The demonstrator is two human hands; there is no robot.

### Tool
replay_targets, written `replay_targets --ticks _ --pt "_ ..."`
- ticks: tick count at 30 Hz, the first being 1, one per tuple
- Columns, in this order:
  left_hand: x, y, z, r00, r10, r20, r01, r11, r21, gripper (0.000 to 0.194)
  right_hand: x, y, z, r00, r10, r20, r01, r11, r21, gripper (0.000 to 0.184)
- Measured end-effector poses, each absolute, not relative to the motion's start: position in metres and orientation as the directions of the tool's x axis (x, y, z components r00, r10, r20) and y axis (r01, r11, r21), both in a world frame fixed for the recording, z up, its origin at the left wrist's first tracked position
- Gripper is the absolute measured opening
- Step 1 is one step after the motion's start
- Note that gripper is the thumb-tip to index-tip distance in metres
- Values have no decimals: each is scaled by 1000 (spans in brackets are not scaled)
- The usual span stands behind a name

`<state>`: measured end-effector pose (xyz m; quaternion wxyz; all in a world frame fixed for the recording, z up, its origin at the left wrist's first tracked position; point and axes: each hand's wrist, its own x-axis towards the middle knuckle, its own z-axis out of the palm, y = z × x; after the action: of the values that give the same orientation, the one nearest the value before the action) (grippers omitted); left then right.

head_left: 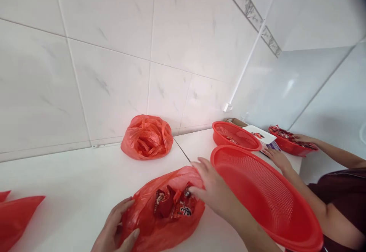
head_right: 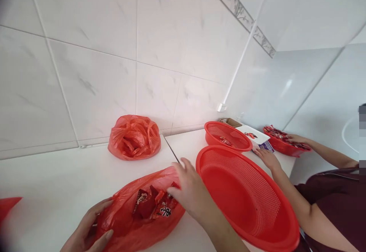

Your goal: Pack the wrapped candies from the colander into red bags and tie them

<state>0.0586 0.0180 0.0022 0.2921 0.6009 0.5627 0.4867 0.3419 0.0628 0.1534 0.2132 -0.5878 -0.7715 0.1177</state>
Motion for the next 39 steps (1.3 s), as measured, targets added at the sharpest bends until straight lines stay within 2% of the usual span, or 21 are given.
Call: replay_targets --ticks 2,5,10,14,17,19,22,23,26,31,36,39 --pt "64 15 9 -170 952 256 363 -181 914 42 349 60 139 -70 967 245 863 182 -471 59" --pt "67 13 13 -165 960 225 332 -160 929 42 349 51 102 20 954 300 803 163 -573 66" --pt "64 11 17 -62 988 140 297 -116 948 50 331 31 51 213 938 272 556 112 -823 83" --pt "65 6 30 -76 997 2 216 14 976 63 324 33 53 332 923 195 367 65 -928 84" --pt "64 5 42 -143 990 -3 104 18 994 63 323 45 62 389 908 157 322 26 -946 85" --pt "63 5 51 -154 987 -41 -8 40 999 60 323 52 66 386 913 133 312 7 -950 76" --pt "61 8 67 -77 988 -131 -213 112 971 52 321 58 74 301 945 128 321 26 -947 41" --pt "59 10 73 -63 989 -137 -265 116 957 48 320 59 79 281 950 139 324 42 -945 35" --pt "51 21 99 -129 989 -66 -344 17 939 44 321 61 106 316 926 204 266 120 -957 34" --pt "38 38 163 -327 930 171 -386 -297 873 39 319 66 168 505 821 268 -54 339 -939 29" --pt "46 27 204 -413 840 353 -322 -497 806 28 306 69 190 522 795 308 -94 413 -906 29" --pt "54 20 208 -444 765 466 -257 -607 752 31 299 76 185 570 737 362 -97 498 -862 34"
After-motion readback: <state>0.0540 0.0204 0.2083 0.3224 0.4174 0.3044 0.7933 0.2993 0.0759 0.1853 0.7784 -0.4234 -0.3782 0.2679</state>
